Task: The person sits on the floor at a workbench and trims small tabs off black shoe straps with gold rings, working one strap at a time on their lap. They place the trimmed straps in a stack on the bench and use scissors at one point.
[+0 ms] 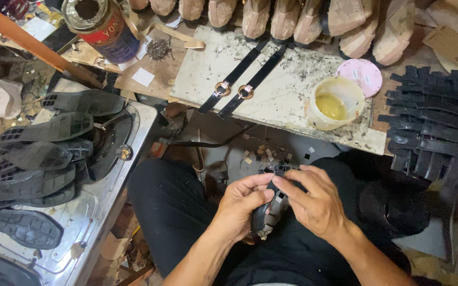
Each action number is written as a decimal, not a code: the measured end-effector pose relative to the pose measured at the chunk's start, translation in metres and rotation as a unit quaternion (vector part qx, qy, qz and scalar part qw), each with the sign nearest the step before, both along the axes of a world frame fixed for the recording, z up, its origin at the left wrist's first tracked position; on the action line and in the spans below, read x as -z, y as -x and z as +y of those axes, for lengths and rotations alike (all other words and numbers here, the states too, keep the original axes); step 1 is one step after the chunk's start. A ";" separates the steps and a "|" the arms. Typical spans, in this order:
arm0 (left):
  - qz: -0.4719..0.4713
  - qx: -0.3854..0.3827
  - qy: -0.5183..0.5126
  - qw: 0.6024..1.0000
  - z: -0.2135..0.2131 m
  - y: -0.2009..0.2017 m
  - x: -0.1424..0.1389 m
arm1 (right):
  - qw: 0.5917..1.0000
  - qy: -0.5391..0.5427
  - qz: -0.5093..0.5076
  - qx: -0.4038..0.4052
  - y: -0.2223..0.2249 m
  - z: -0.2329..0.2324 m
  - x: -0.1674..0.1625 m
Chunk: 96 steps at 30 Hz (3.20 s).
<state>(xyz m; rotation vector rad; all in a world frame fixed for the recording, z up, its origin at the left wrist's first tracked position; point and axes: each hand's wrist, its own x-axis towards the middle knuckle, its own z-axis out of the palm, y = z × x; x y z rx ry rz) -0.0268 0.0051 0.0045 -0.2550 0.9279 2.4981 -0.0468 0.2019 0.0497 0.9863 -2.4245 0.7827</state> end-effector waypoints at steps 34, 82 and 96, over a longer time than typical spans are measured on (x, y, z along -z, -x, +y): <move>-0.009 -0.140 -0.010 0.990 -0.004 -0.005 -0.012 | 0.907 0.216 -0.361 0.030 -0.059 -0.015 0.044; 0.140 0.091 0.426 0.889 -0.015 0.002 0.070 | 0.998 -0.007 -0.057 -0.016 0.090 -0.059 -0.035; 0.214 -0.231 0.446 0.838 -0.046 0.021 0.011 | 0.988 -0.023 -0.117 -0.098 0.110 -0.115 -0.026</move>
